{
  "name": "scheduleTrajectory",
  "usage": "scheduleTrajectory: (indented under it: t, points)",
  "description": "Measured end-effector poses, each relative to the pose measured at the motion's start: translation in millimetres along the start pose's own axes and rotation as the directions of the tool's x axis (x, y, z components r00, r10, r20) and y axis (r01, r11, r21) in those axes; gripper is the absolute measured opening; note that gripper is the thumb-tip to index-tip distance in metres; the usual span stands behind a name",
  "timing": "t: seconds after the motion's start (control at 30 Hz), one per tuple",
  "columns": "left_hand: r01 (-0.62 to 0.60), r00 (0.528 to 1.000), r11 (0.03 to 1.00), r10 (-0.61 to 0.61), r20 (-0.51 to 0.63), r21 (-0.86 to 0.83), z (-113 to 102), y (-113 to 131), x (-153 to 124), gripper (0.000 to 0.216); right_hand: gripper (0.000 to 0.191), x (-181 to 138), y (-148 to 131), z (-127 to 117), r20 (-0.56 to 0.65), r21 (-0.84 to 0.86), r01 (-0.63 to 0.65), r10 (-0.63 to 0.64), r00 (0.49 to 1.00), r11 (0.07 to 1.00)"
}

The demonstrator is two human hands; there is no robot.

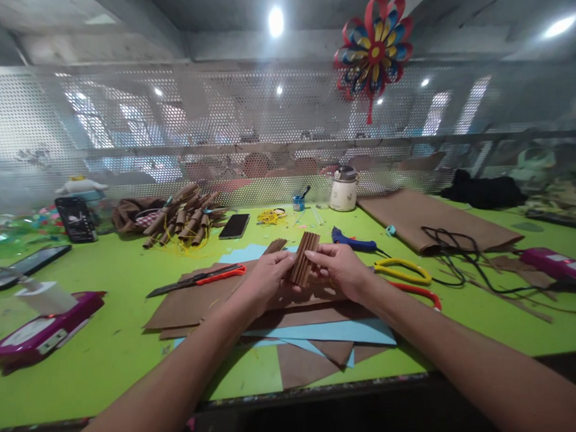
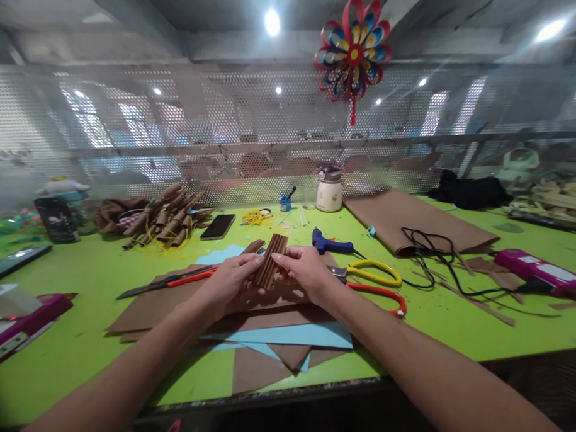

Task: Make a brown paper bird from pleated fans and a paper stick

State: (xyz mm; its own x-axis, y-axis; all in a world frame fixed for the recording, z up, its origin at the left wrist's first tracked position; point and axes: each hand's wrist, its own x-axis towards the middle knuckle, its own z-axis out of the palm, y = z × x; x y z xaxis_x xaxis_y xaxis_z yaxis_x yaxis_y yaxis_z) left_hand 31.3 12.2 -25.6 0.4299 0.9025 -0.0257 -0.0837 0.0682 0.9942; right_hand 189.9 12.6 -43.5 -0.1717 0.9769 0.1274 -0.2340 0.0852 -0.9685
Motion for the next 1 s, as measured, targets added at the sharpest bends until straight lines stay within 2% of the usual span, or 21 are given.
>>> scheduleTrajectory:
  t: [0.17, 0.37, 0.53, 1.0]
  points:
    - [-0.008, 0.998, 0.999, 0.010, -0.062, 0.038, 3.3, 0.2, -1.0, 0.014, 0.033, -1.6, 1.1, 0.4, 0.005, -0.032, -0.018, 0.018, 1.000, 0.999]
    - [-0.041, 0.997, 0.992, 0.048, -0.061, 0.116, 2.1, -0.7, 3.3, 0.017, 0.030, -2.2, 1.2, 0.9, 0.040, -0.069, -0.006, 0.009, 0.999, 0.998]
    - [-0.050, 0.996, 0.981, 0.064, -0.069, 0.188, -1.4, -0.7, 4.9, 0.017, 0.031, -3.1, -1.9, 1.8, 0.008, -0.106, -0.011, 0.011, 1.000, 0.994]
    - [-0.120, 0.985, 0.972, 0.141, -0.096, 0.203, -1.4, 1.3, 4.1, 0.018, 0.033, -2.3, 0.9, 1.9, 0.020, -0.078, 0.004, -0.002, 1.000, 0.997]
